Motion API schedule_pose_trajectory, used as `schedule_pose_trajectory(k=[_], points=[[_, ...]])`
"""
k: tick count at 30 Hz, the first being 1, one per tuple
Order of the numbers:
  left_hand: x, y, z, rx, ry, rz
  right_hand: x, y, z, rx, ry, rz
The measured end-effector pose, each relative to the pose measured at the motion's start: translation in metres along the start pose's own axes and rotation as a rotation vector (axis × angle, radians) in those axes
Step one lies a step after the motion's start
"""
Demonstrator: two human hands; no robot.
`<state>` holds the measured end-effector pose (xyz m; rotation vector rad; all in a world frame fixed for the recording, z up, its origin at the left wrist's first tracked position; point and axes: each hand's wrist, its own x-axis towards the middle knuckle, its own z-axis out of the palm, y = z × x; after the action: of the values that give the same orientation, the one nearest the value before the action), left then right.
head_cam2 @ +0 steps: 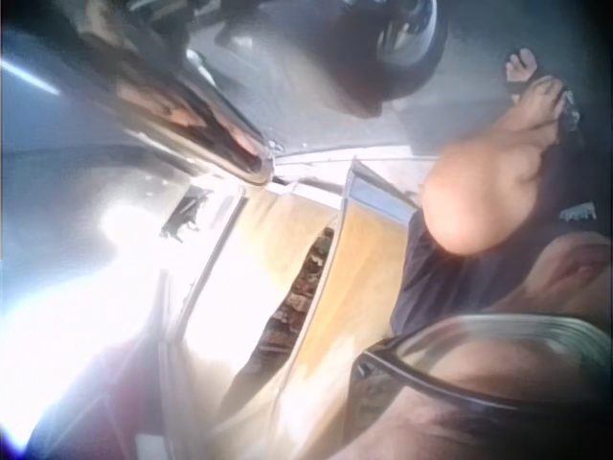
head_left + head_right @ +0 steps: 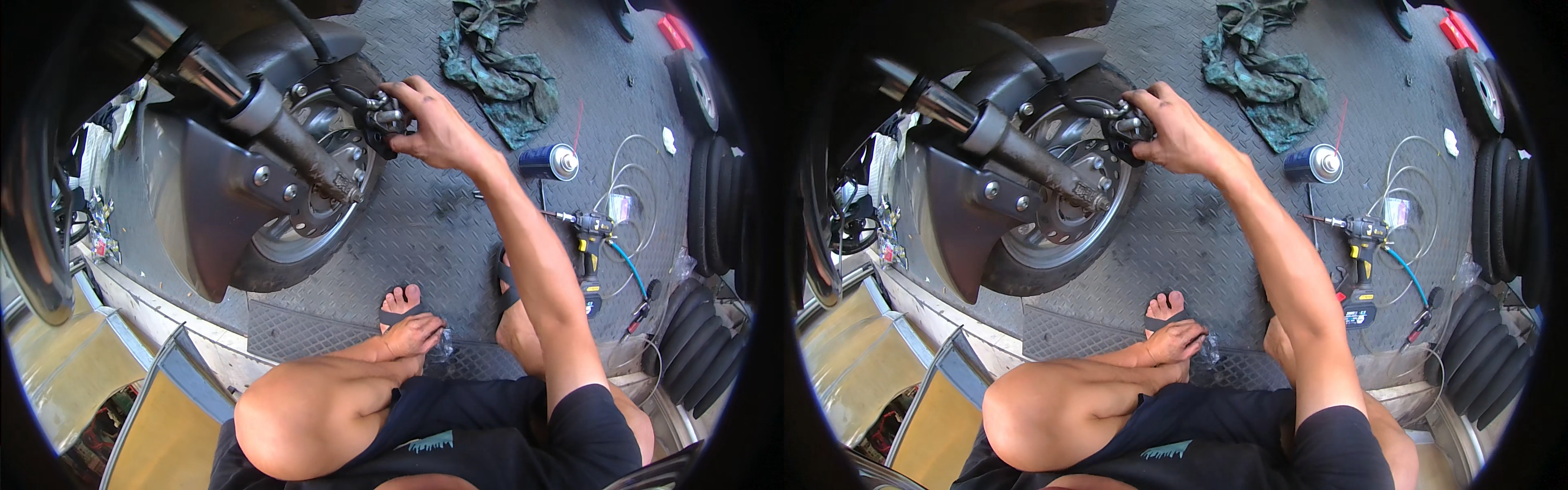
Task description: The person searches through a cluttered workshop for tools and parts, then sits on the floor to work on a motorcycle's front brake assembly. They clean and inspect brake components, apply lubricant, and use a power drill to tighten bolts on the brake caliper.
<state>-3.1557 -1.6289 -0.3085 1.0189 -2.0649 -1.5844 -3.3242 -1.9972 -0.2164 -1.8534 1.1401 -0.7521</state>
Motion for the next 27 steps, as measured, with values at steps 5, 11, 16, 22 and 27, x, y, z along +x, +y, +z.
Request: schedule_pose_trajectory(k=[5,11,16,22,27], points=[[-0.005,-0.007,0.005,-0.005,0.001,-0.013,-0.010,-0.009,0.039,-0.024,0.280,0.026],[-0.004,-0.005,0.003,-0.021,0.001,-0.029,-0.015,-0.009,0.048,0.051,0.267,0.054],[-0.005,-0.005,0.004,-0.015,0.004,-0.029,-0.009,-0.005,0.030,0.087,0.137,0.030],[-0.001,-0.003,0.004,-0.012,0.000,-0.012,-0.007,-0.011,0.022,0.087,0.005,0.071],[0.002,0.001,0.003,-0.004,-0.012,-0.029,-0.012,0.002,0.028,0.334,0.029,0.132]])
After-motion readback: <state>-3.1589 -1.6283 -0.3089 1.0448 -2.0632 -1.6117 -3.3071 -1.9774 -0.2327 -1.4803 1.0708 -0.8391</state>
